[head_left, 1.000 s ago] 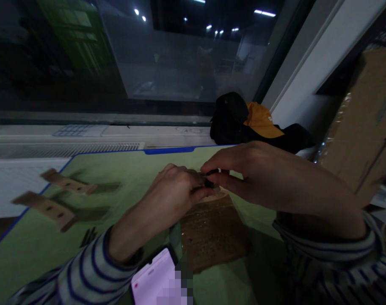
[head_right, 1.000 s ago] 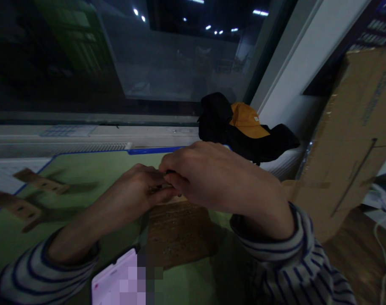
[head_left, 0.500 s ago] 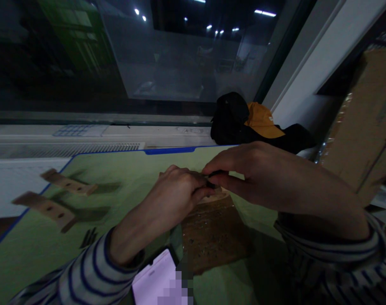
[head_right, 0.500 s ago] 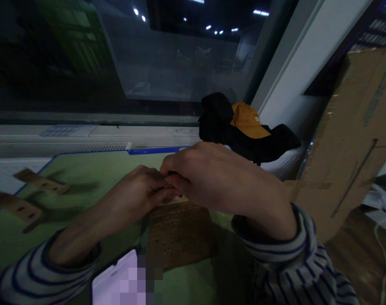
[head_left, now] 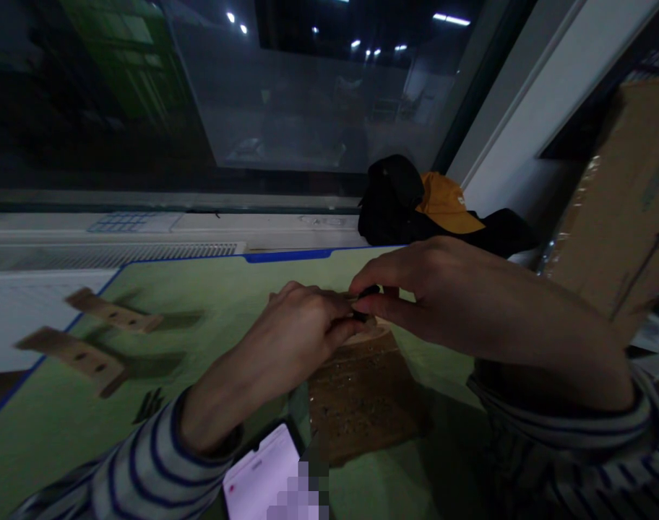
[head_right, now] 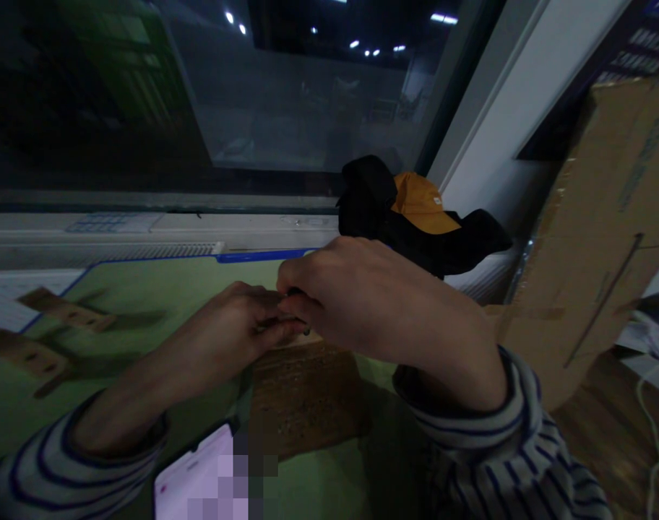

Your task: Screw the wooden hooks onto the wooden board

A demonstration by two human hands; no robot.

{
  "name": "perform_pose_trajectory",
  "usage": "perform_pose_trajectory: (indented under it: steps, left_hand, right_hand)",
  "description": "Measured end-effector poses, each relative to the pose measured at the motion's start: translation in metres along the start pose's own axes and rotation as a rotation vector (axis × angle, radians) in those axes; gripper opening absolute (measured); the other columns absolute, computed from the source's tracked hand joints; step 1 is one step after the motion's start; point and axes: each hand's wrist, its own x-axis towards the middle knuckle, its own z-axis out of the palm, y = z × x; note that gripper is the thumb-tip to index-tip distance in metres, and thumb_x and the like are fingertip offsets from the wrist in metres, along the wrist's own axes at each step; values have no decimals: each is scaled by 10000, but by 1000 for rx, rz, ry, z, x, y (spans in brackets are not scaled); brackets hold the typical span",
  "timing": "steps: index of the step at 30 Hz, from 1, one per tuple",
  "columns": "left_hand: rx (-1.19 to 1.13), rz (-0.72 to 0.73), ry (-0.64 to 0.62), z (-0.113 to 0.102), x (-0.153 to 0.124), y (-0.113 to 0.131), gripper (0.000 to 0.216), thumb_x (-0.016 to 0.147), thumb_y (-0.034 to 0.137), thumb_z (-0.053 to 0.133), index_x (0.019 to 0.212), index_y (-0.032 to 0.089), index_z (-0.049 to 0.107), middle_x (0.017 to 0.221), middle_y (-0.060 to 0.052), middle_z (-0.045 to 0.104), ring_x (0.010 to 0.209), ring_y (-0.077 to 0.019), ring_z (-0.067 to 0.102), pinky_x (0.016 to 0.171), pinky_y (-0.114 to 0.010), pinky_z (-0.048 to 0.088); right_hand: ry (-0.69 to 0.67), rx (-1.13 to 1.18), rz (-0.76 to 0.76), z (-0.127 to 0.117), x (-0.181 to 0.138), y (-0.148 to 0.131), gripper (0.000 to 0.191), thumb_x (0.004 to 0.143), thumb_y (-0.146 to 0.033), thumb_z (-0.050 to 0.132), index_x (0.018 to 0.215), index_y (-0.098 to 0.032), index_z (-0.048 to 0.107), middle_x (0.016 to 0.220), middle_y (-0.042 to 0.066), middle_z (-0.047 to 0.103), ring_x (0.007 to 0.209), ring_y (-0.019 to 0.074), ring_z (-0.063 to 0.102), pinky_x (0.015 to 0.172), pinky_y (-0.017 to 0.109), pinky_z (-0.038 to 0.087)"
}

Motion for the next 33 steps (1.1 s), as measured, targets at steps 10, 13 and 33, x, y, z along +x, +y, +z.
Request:
perform_pose_trajectory:
  steps: [10,13,33]
  left_hand:
    - [23,24,44,0,0,0,190,861,321,532,877,236,701,836,-20,718,750,-171,640,658,-281,421]
    - [16,30,43,-1,0,-1,192,864,318,526,875,231,697,852,-19,716,767,-172,637,687,-289,421]
    - [-101,36,-3,2,-1,-4,224,893,255,459,931,234,679,898,-15,712,771,-161,641,651,-258,425]
  right_hand:
    - [-26,59,-31,2,2,-2,163,875,-264,495,959,-248,633,834,-7,660,776,139,610,678,253,407]
    - [-46,83,-62,2,3,-3,185,882,-231,479,995,-242,626,860,-5,657,802,141,605,687,255,409]
    - [-2,-13,-1,2,-2,-6,202,880,-290,482,842,-212,665,708,13,650,671,137,593,631,255,389]
